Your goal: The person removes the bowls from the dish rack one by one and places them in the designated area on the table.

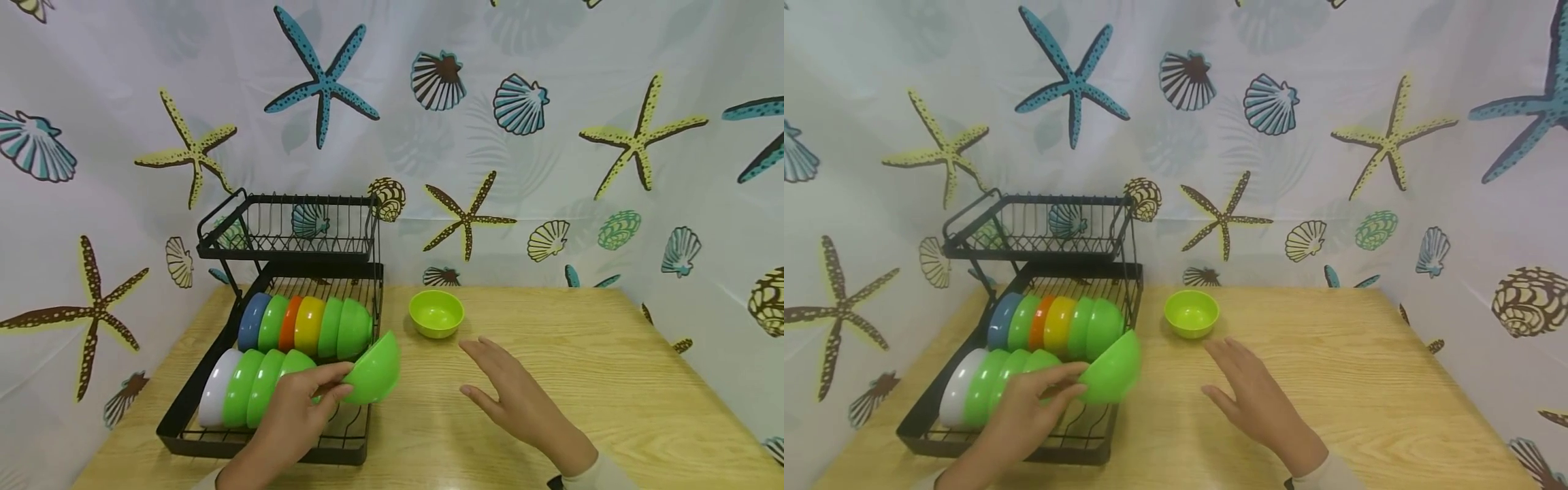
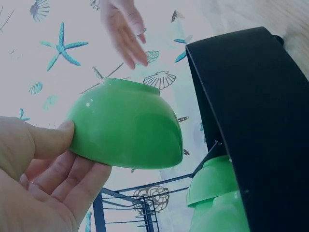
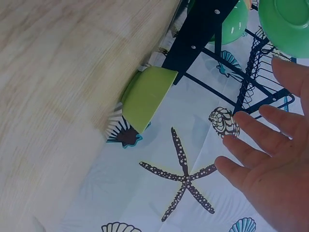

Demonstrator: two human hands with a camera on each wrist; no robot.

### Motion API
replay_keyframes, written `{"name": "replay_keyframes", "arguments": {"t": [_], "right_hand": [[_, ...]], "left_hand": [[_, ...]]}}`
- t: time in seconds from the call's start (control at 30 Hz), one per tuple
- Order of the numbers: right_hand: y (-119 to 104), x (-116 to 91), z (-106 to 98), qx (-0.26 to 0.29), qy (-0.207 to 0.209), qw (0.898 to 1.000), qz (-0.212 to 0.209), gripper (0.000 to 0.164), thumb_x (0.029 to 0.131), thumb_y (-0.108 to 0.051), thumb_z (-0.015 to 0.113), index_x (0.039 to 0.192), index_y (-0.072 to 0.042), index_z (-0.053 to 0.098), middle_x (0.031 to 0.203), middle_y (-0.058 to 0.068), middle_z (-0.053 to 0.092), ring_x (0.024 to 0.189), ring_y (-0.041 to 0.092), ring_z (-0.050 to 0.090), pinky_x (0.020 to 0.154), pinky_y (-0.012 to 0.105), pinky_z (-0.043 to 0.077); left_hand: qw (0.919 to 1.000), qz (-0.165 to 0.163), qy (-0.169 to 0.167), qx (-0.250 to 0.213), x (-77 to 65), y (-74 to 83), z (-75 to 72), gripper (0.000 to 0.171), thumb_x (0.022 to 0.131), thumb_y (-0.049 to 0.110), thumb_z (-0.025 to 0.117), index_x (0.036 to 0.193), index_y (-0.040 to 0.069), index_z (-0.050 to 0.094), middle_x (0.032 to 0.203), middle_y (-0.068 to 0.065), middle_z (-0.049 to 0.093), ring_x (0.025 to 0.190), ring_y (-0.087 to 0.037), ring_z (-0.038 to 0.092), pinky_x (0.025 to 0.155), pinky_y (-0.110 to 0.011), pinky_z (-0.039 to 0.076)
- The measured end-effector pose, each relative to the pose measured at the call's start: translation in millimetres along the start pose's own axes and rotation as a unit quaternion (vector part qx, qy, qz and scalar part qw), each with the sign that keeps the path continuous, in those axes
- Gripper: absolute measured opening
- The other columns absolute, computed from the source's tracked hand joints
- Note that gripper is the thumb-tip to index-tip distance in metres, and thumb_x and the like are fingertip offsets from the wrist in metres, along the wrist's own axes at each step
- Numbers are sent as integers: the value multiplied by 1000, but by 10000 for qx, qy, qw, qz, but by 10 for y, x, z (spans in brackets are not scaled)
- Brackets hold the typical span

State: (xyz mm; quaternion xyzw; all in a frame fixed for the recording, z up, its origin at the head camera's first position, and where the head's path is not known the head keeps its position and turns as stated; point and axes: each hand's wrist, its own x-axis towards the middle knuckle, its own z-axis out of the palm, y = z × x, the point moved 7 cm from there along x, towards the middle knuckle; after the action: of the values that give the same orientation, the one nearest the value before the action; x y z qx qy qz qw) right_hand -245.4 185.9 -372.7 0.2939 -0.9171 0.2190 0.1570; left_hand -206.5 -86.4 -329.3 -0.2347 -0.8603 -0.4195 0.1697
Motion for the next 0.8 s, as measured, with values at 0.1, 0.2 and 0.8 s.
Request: {"name": "replay_keyframes", "arguments": {"t": [0.1, 0.2, 0.8], "right_hand": [[-26, -10, -20, 30, 79, 9999, -74, 62, 89, -27, 69, 143, -9, 43, 142, 11, 48, 134, 37, 40, 101, 58, 40], [-62, -20, -43, 96, 160, 9998, -120, 62, 89, -27, 70, 142, -10, 44, 142, 10, 49, 133, 36, 41, 101, 57, 42], [-559, -99, -174, 461, 560, 9870, -1435, 66, 85, -26, 73, 142, -11, 46, 142, 6, 47, 131, 26, 45, 108, 24, 37]], "left_hand": [[9988, 415, -100, 250, -1, 55, 22, 32, 81, 4, 73, 113, 6, 70, 104, -3, 72, 87, -8, 67, 72, -22, 57], [9943, 907, -103, 554, -5, 122, 38, 33, 79, 3, 74, 111, 8, 71, 101, 0, 72, 89, -10, 68, 75, -23, 57], [9599, 2486, -230, 1277, -95, 448, 191, 47, 66, -10, 80, 104, 16, 75, 97, 5, 70, 87, -9, 67, 78, -16, 54]]}}
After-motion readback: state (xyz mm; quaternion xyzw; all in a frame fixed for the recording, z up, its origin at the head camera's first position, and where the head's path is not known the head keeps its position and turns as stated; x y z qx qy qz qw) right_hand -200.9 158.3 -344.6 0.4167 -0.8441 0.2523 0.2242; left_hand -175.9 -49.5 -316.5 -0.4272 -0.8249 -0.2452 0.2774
